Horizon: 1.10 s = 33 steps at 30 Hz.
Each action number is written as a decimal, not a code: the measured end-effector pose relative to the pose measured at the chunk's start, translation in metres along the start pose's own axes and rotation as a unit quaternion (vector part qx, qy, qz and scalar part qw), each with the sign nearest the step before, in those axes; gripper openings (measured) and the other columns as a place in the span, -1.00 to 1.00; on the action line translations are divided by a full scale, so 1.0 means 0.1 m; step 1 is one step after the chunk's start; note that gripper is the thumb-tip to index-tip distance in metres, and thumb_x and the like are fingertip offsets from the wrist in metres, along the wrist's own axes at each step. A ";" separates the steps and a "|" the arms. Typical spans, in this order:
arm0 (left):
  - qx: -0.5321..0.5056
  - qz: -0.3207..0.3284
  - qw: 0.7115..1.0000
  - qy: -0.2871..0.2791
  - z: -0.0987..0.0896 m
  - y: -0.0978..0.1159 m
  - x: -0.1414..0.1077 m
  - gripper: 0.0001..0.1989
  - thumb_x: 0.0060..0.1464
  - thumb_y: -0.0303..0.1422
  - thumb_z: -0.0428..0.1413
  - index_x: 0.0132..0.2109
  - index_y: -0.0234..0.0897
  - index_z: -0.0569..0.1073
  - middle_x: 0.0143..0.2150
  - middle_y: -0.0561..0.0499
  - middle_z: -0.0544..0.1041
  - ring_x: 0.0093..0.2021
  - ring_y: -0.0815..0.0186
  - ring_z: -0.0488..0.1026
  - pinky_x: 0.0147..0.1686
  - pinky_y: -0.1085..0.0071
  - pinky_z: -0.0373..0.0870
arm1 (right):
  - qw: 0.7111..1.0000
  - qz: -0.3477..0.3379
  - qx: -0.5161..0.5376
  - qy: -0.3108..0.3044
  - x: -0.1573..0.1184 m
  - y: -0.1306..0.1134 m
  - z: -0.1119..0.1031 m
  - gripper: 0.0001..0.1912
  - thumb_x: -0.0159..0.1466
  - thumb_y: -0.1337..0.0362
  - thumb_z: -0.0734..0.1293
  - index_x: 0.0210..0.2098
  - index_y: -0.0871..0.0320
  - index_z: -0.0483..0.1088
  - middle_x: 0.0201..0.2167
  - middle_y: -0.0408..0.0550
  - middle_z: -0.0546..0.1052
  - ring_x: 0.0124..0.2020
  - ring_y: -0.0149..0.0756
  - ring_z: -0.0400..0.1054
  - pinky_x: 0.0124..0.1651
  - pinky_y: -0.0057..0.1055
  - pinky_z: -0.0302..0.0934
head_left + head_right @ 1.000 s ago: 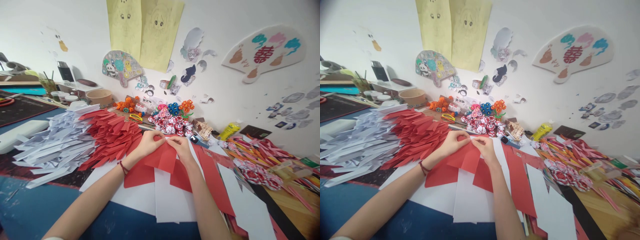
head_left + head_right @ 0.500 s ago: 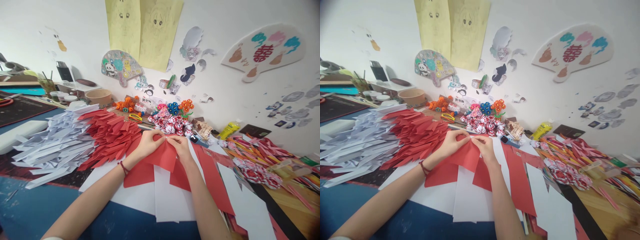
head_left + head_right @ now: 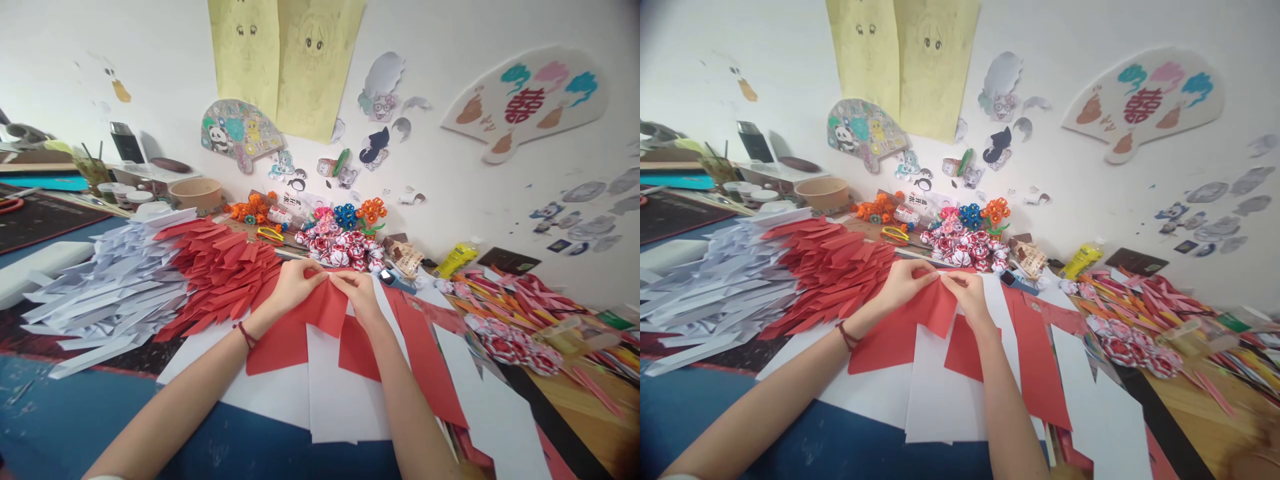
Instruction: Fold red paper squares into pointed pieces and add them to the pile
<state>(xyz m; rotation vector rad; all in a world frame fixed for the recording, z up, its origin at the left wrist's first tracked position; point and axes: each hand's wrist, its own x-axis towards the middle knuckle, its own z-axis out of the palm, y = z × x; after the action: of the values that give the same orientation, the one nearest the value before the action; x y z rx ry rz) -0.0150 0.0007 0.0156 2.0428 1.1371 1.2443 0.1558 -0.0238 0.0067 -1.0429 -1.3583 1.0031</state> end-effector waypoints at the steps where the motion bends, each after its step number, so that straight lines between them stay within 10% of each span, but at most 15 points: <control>1: -0.003 -0.001 1.000 0.001 0.00 0.00 0.00 -0.78 0.06 -0.22 0.13 -0.34 -0.26 0.58 -0.32 0.02 0.62 -0.27 0.28 0.52 -0.22 0.44 0.31 | 1.000 0.001 0.003 -0.003 0.00 -0.01 0.00 -0.80 0.09 0.15 0.43 -0.34 0.12 0.59 -0.33 -0.05 0.62 -0.25 -0.16 0.46 -0.15 -0.29 0.29; 33: -0.054 -0.092 0.992 0.069 0.07 -0.13 0.04 -0.70 -0.03 -0.16 0.18 -0.31 -0.33 0.60 -0.54 0.03 0.51 -0.50 0.37 0.33 -0.52 0.51 0.18 | 0.991 0.081 0.099 0.039 0.01 -0.03 -0.02 -0.66 -0.10 0.17 0.55 -0.36 0.22 0.60 -0.37 0.05 0.63 -0.31 -0.08 0.51 -0.09 -0.13 0.35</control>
<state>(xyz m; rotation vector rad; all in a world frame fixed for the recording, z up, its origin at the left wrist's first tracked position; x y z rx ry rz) -0.0131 0.0110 0.0045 1.7527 1.2599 1.3394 0.1572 -0.0240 0.0100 -1.0417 -1.0994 1.1795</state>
